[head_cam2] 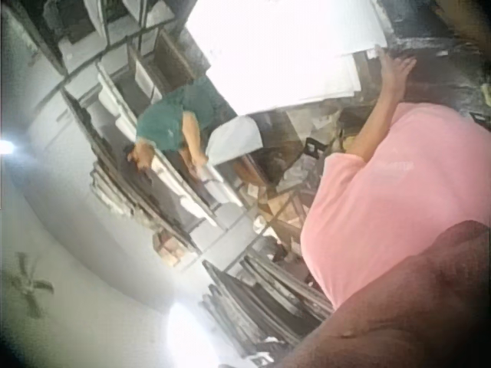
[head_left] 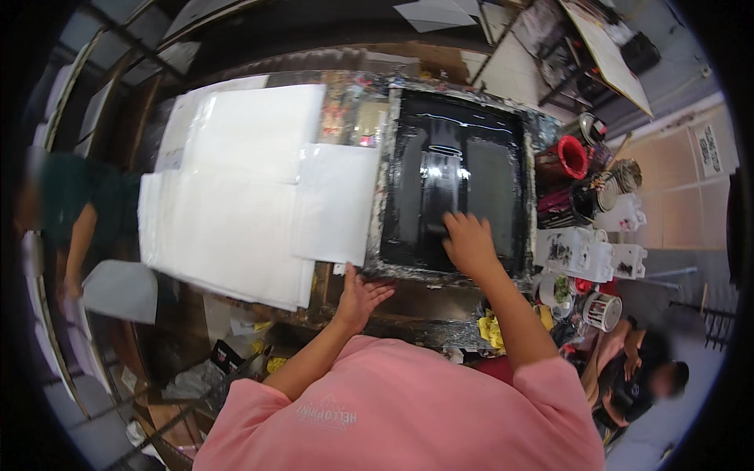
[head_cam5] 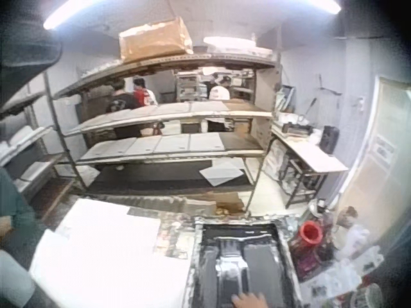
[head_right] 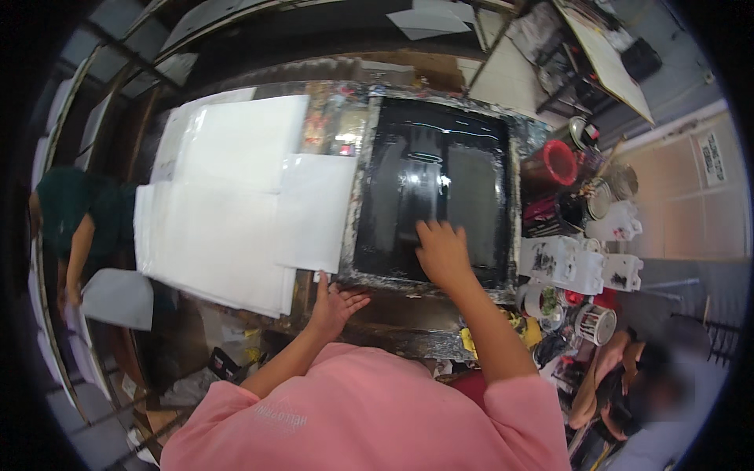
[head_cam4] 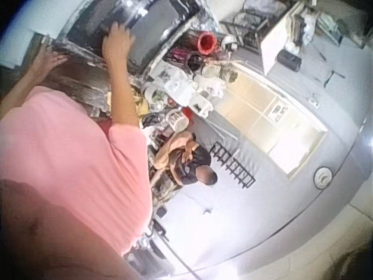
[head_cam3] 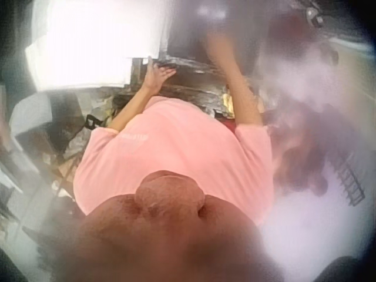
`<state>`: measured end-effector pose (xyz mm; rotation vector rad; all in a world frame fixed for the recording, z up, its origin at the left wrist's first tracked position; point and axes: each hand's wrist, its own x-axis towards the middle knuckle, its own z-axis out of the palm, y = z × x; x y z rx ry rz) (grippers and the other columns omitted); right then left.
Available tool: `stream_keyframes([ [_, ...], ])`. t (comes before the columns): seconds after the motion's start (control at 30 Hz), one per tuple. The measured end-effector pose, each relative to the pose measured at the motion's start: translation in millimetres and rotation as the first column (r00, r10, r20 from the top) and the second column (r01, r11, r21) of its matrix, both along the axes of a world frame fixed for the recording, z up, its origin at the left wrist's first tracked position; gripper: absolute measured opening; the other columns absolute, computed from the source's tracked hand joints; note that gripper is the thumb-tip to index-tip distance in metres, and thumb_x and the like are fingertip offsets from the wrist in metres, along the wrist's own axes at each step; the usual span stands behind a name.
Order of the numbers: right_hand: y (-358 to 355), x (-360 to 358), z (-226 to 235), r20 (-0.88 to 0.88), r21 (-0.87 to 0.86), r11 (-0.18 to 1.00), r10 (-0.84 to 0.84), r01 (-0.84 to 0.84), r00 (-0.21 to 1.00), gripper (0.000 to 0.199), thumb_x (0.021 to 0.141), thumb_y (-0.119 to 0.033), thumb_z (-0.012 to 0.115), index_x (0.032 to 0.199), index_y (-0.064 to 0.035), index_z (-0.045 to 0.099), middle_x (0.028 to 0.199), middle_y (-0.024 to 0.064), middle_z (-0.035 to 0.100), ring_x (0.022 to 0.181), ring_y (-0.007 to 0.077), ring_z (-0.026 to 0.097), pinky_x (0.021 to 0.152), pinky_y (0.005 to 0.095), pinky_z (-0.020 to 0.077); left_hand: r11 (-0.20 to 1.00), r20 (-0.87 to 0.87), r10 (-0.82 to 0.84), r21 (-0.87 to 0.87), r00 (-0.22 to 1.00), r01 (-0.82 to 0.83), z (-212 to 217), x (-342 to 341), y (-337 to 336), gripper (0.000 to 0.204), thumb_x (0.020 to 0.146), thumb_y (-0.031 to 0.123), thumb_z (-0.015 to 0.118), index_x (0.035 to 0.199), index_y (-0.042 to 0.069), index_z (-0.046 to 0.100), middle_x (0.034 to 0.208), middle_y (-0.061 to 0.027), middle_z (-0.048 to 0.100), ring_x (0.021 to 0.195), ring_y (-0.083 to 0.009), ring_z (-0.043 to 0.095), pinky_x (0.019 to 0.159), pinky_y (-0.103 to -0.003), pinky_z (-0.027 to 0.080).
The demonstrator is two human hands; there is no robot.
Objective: The person repeatedly places white paper sheets under a screen printing frame, uses a squeegee to pull black ink across the screen, and stacks the printed sheets. Another person assists by moving printed sheets to a drying rack.
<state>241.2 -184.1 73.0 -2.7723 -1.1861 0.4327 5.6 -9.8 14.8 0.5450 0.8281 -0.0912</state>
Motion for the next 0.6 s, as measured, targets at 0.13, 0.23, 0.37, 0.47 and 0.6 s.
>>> stream_keyframes([
  [0.13,-21.1,-49.1,59.6,0.089,0.091,0.995,-0.037,0.029,0.995,0.045,0.09,-0.036,0.077,0.122,-0.0072,0.064,0.115,0.0126,0.065,0.111,0.0336,0.063,0.095,0.0527,0.0454,0.987,0.204,-0.099,0.144,0.974,0.07,32.5,1.2,4.5,0.081,0.108,0.073,0.037,0.144,0.001,0.042,0.137,-0.028,0.063,0.133,-0.0412,0.062,0.117,-0.052,0.05],
  [0.23,-16.1,-58.0,105.7,0.305,0.258,0.966,-0.077,-0.004,0.949,0.048,0.09,-0.046,0.077,0.115,-0.0064,0.066,0.107,0.0116,0.064,0.102,0.0313,0.061,0.092,0.0503,0.0417,0.992,0.419,-0.034,0.122,0.907,-0.019,71.6,6.1,11.8,0.067,0.112,0.066,0.033,0.132,0.004,0.05,0.141,-0.0265,0.064,0.137,-0.0408,0.06,0.122,-0.054,0.045],
  [0.37,7.1,-16.4,149.4,0.546,0.417,0.905,-0.179,-0.08,0.819,0.05,0.089,-0.054,0.078,0.103,-0.0074,0.069,0.096,0.0087,0.062,0.093,0.0283,0.058,0.091,0.0481,0.0375,0.926,0.608,-0.21,0.375,0.765,-0.044,118.0,31.6,24.1,0.076,0.111,0.065,0.041,0.155,0.003,0.044,0.155,-0.0257,0.055,0.149,-0.0412,0.049,0.126,-0.053,0.039],
  [0.47,17.2,3.0,172.9,0.606,0.455,0.882,-0.204,-0.124,0.769,0.047,0.089,-0.054,0.078,0.095,-0.0085,0.07,0.088,0.0066,0.061,0.089,0.0275,0.058,0.088,0.0468,0.0369,0.26,-0.058,-0.552,0.936,0.832,0.237,85.6,34.5,33.5,0.094,0.103,0.071,0.05,0.169,0.006,0.031,0.169,-0.0299,0.035,0.161,-0.047,0.026,0.129,-0.065,0.018],
  [0.6,25.9,26.1,201.1,0.581,0.491,0.863,-0.224,-0.117,0.782,0.048,0.088,-0.055,0.078,0.091,-0.007,0.072,0.084,0.0069,0.062,0.085,0.0274,0.058,0.084,0.0452,0.0371,-0.525,-0.743,-0.092,0.602,0.663,0.602,-23.3,-12.5,41.1,0.108,0.096,0.083,0.049,0.173,0.012,0.023,0.176,-0.0339,0.009,0.165,-0.0509,-0.003,0.122,-0.076,-0.013],
])
